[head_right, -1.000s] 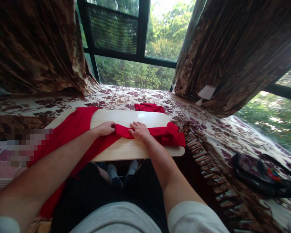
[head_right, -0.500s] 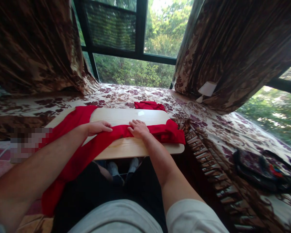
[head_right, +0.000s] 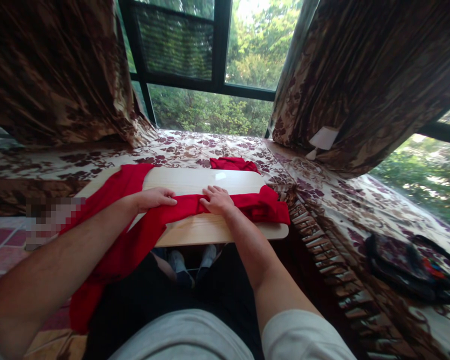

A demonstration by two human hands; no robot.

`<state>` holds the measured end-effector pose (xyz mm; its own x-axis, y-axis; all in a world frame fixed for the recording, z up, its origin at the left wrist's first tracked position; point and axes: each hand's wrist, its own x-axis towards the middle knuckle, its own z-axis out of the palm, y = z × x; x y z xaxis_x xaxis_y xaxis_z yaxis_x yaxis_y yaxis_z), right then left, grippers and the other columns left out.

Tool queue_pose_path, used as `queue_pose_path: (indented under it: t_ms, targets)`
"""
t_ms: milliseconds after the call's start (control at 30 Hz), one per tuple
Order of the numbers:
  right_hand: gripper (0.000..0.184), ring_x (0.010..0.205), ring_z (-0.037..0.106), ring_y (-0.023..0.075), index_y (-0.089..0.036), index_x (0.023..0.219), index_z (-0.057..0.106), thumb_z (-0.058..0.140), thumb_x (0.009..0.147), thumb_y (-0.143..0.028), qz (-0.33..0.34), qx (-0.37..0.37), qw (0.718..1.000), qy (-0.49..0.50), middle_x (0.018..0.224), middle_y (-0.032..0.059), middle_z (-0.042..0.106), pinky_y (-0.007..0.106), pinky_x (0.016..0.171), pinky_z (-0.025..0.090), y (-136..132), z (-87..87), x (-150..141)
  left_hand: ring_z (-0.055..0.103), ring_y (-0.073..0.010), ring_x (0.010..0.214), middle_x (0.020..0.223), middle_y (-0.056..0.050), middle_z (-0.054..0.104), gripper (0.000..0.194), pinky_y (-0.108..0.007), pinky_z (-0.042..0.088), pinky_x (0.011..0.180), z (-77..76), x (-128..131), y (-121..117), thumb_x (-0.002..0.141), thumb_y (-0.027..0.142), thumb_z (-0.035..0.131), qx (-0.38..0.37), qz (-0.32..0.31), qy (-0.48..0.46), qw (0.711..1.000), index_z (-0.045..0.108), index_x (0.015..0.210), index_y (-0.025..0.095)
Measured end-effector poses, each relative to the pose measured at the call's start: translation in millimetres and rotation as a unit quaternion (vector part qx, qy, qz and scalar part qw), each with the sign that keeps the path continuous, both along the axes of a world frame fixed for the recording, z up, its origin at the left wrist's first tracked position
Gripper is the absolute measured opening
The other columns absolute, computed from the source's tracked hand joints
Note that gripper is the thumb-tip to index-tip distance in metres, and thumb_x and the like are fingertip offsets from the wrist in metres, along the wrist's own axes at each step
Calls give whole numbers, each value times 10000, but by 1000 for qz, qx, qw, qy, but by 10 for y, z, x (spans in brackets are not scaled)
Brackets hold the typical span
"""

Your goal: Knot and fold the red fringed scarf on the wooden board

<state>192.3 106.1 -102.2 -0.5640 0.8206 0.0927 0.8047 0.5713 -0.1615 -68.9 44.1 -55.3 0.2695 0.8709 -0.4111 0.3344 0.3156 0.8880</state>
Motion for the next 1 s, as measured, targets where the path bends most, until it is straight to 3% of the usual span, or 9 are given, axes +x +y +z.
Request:
queue_pose_path:
  t_ms: [133, 200, 300, 400, 500, 633, 800, 867, 1000]
  targets:
    - [545, 1455, 349, 277, -296, 1424, 549, 464, 964, -575, 5, 3, 1000, 26, 1565, 51, 440, 451, 1179, 271, 27, -16, 6, 659, -216, 653, 705, -27, 729, 292, -282, 466, 564, -33, -31, 67, 571, 408, 748, 61, -60, 208, 974, 725, 755, 183]
    - [482, 1391, 435, 249, -277, 1328, 627, 558, 926, -535, 7, 4, 999, 48, 1486, 55, 530, 401, 1149, 323, 74, 5, 22, 633, -201, 638, 654, -14, 697, 243, -275, 430, 558, -58, -59, 115, 602, 413, 687, 118, -57, 282, 950, 715, 698, 191]
    - [383, 1176, 597, 215, -239, 1151, 715, 686, 847, -469, 5, -19, 999, 50, 1263, 62, 674, 312, 1008, 440, 186, 100, 64, 592, -181, 617, 595, 6, 642, 215, -271, 388, 551, -105, -111, 192, 628, 412, 642, 187, -18, 341, 921, 681, 669, 204]
    - [430, 939, 670, 197, -233, 1154, 711, 749, 788, -455, -17, -85, 996, 2, 1088, 47, 728, 273, 808, 498, 311, 239, 98, 581, -180, 620, 607, 6, 637, 213, -277, 380, 554, -162, -159, 268, 646, 415, 638, 211, 4, 356, 910, 679, 696, 213]
    - [492, 884, 675, 194, -233, 1178, 703, 802, 736, -425, -24, -122, 991, -59, 1065, 42, 740, 245, 712, 486, 403, 364, 97, 579, -184, 632, 610, 2, 634, 218, -283, 389, 577, -217, -194, 355, 678, 425, 627, 232, 7, 356, 905, 673, 700, 212]
    - [319, 827, 661, 184, -189, 1092, 748, 714, 833, -371, -8, -145, 980, -136, 975, 46, 755, 235, 663, 450, 486, 513, 68, 565, -182, 615, 592, 3, 619, 244, -290, 390, 575, -281, -250, 481, 690, 449, 615, 236, -5, 333, 913, 656, 679, 209]
    - [269, 690, 602, 133, -159, 1037, 755, 598, 913, -339, 27, -196, 971, -132, 884, 28, 743, 220, 575, 388, 725, 706, 91, 597, -178, 614, 672, 6, 691, 398, -277, 441, 561, -322, -369, 591, 616, 569, 724, 110, -38, 178, 977, 701, 766, 201]
    - [277, 661, 588, 118, -158, 1044, 751, 568, 929, -332, 24, -213, 971, -109, 890, 23, 741, 211, 564, 382, 887, 747, 90, 621, -182, 628, 715, 0, 718, 449, -280, 470, 578, -312, -395, 621, 584, 581, 773, 68, -37, 114, 990, 715, 807, 195]
    - [313, 741, 621, 126, -109, 1095, 746, 575, 935, -316, -26, -148, 984, -99, 965, 61, 744, 199, 637, 406, 1223, 743, -36, 659, -207, 643, 735, -25, 743, 484, -290, 493, 573, -236, -278, 596, 532, 538, 843, -15, -8, 31, 999, 721, 832, 179]
